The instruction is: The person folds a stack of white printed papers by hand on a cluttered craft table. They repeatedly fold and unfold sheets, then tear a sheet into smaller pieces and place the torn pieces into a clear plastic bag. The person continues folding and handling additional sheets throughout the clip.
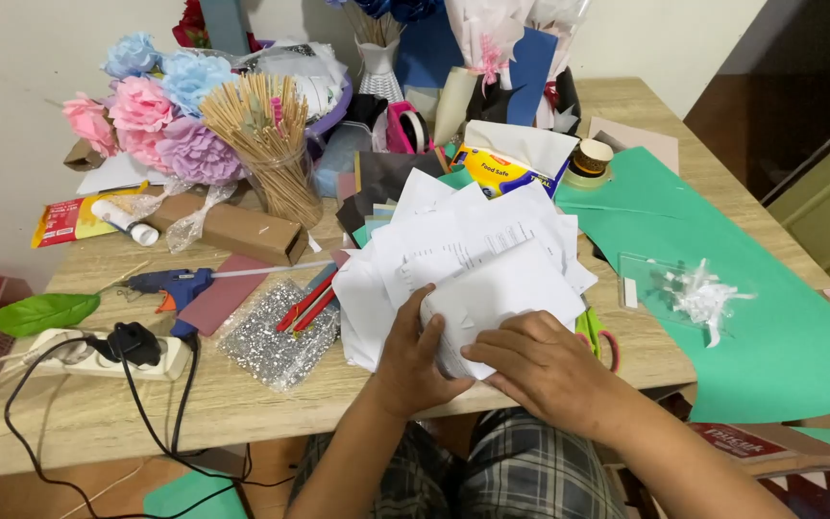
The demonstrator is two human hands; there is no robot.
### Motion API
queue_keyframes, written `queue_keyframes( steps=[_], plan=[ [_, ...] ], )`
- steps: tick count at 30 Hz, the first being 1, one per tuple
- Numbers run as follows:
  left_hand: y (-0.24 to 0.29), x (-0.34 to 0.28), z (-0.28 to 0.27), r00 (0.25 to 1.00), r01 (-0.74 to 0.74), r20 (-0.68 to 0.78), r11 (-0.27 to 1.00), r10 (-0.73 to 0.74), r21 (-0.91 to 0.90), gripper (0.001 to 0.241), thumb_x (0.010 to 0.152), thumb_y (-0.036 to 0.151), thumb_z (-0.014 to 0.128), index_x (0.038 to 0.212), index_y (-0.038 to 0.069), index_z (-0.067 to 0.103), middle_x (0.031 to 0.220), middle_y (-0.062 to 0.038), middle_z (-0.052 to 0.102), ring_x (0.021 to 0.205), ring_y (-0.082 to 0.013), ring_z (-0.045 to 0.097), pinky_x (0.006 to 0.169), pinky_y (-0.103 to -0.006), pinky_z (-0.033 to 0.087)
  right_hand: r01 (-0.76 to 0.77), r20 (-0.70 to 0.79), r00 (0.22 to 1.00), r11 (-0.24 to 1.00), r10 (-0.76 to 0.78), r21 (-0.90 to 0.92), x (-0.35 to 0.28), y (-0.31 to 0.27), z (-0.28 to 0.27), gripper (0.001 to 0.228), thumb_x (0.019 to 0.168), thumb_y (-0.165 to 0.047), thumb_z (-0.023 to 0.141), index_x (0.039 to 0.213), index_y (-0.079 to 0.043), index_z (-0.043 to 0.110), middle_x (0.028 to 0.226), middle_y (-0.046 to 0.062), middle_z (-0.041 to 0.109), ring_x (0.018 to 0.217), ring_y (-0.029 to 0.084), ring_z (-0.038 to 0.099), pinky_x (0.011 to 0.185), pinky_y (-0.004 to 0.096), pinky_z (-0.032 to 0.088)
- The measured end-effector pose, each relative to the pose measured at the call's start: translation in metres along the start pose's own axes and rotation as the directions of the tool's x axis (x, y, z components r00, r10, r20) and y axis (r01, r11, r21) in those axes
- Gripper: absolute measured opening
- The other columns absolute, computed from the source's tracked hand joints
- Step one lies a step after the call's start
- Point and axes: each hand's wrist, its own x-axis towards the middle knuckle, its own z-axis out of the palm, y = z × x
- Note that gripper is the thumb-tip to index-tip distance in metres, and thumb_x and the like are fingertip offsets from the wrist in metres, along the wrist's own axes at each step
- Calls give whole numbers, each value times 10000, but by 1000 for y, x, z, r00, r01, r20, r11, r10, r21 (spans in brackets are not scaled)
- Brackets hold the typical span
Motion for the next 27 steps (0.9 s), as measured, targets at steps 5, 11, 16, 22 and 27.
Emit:
queue_keyframes(
  steps=[5, 11, 16, 22, 27],
  plan=[
    [0, -1, 0, 1000, 15, 13, 1000, -15, 2, 1278, 767, 409, 917, 1673, 264, 27, 1541, -296, 316, 1382, -441, 469, 1047, -552, 541, -91, 98, 992, 994, 85, 60, 5, 1, -2, 333, 994, -263, 644, 1297, -127, 630, 1163, 28, 685, 982, 263, 562, 868, 415, 474],
    [-1, -2, 1, 999, 37, 31, 999, -37, 1, 1312, 743, 349, 918, 1673, 261, -3, 1546, -311, 303, 1392, -463, 456, 1020, -545, 542, -15, 42, 999, 1000, 14, 21, 5, 1, 3, 333, 980, -188, 683, 1294, -101, 616, 1191, 57, 675, 961, 275, 558, 859, 418, 474],
    [1, -2, 0, 1000, 18, 21, 1000, -18, 6, 1292, 767, 392, 926, 1673, 259, 13, 1533, -308, 325, 1380, -447, 471, 1040, -543, 543, -17, 69, 998, 999, 14, 38, 6, 0, -1, 316, 1004, -224, 641, 1290, -92, 609, 1153, 67, 678, 961, 283, 579, 843, 418, 494],
    [2, 1, -1, 1000, 4, 12, 1000, -4, 10, 1256, 810, 505, 896, 1669, 268, 12, 1526, -292, 332, 1379, -435, 466, 1054, -552, 535, -3, 82, 997, 999, -1, 43, 4, 2, 1, 294, 1020, -238, 612, 1271, -84, 617, 1100, 75, 682, 938, 291, 578, 834, 430, 489],
    [1, 1, -1, 1000, -10, 14, 1000, 10, -4, 1235, 813, 479, 888, 1668, 273, 20, 1537, -295, 318, 1380, -448, 467, 1049, -558, 540, -27, 134, 991, 998, 20, 53, 3, 3, 1, 271, 1020, -238, 598, 1250, -95, 614, 1051, 68, 677, 915, 301, 556, 822, 424, 469]
  ],
)
